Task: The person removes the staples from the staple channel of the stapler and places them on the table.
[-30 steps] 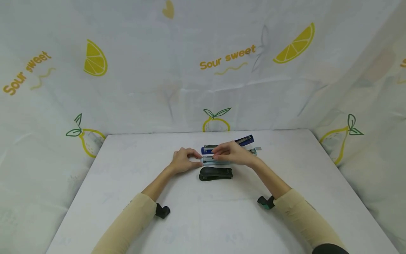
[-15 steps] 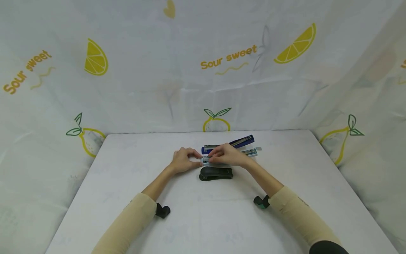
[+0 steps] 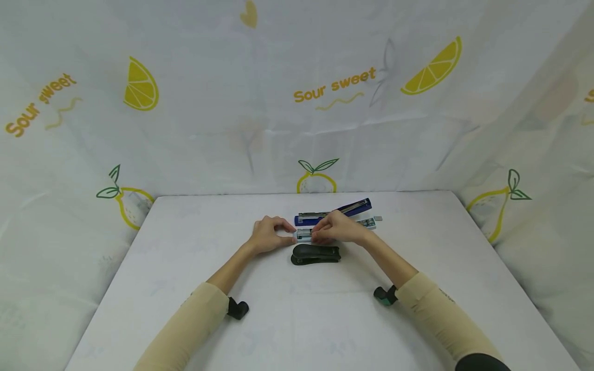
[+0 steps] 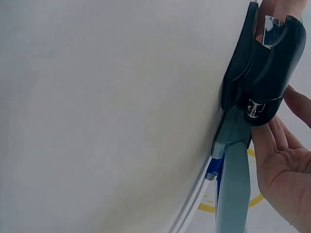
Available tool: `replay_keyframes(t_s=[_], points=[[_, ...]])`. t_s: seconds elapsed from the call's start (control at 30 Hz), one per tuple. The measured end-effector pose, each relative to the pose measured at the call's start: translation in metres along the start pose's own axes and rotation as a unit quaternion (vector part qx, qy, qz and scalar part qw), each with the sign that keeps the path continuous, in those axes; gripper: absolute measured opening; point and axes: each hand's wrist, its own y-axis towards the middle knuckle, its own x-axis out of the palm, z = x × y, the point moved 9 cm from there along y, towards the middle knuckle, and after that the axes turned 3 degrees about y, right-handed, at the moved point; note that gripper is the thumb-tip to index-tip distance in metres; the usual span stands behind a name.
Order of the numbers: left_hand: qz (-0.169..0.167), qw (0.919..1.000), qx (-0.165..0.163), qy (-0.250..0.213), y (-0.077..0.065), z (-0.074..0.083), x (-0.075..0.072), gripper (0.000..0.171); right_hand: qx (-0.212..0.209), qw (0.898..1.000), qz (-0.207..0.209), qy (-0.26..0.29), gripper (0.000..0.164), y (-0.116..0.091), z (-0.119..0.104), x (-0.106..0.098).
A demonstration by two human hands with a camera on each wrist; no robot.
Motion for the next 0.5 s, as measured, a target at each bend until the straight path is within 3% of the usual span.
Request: replay_keyframes(t_s=[0.5], points=[[0.0,1.0,-0.006,-0.003,0.0006,-0.0017,0.0005,0.022,0.031,0.998,-0.031,0.053,0.029,0.0021,0.0071,-0.0008]])
